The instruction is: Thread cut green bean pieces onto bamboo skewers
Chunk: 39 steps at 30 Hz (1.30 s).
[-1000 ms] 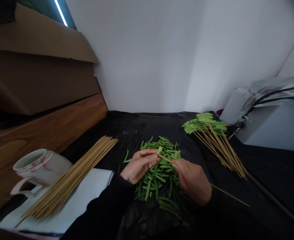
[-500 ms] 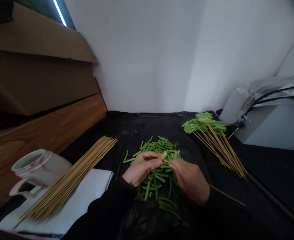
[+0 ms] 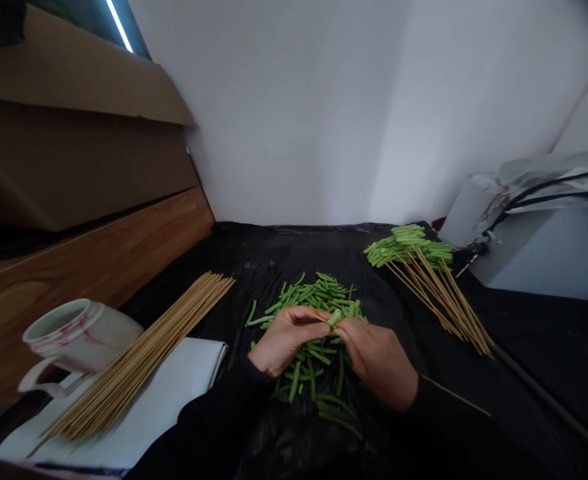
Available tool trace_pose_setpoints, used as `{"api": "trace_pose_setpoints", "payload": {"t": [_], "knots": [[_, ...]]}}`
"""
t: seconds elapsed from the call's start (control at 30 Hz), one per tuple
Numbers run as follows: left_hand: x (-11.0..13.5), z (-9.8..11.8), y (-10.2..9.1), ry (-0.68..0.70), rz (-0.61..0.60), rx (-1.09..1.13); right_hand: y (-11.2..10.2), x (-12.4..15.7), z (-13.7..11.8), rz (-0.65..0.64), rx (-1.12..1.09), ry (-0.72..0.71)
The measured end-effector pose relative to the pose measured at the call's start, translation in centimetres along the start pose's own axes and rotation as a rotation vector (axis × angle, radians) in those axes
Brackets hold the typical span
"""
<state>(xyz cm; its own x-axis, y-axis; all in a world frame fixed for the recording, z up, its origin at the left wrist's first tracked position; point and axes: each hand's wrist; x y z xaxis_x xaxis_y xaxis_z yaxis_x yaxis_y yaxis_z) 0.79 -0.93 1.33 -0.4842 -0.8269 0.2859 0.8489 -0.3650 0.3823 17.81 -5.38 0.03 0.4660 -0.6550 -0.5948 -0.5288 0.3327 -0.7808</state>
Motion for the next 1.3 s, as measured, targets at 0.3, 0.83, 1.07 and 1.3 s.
{"api": "trace_pose_setpoints", "payload": {"t": [0.3, 0.83, 1.07, 1.3], "knots": [[0.2, 0.4, 0.4, -0.002, 0.029, 0.036, -0.2, -0.1, -0.3, 0.07, 0.021, 0.04], [-0.2, 0.1, 0.4, 0.289, 0.231, -0.436, -1.6, 0.6, 4.8, -0.087, 0.351, 0.277], [0.0, -0.5, 0.2, 0.419, 0.135, -0.781, -0.9, 0.5, 4.5, -0.154, 0.182, 0.287], [0.0, -0.8, 0.1, 0.453, 0.086, -0.851, -0.4, 0.3, 4.2, -0.257, 0.107, 0.195]]}}
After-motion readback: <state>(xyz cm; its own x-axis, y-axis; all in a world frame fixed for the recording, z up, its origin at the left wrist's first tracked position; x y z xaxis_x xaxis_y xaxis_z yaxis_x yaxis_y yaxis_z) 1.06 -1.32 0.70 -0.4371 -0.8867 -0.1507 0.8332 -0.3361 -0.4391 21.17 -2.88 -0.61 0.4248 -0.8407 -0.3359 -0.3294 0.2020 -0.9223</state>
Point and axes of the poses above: each hand's wrist, its own x-axis away from the middle knuckle, its own y-axis out of the palm, z = x × y, and after that the axes turned 11 degrees about -y, right-handed
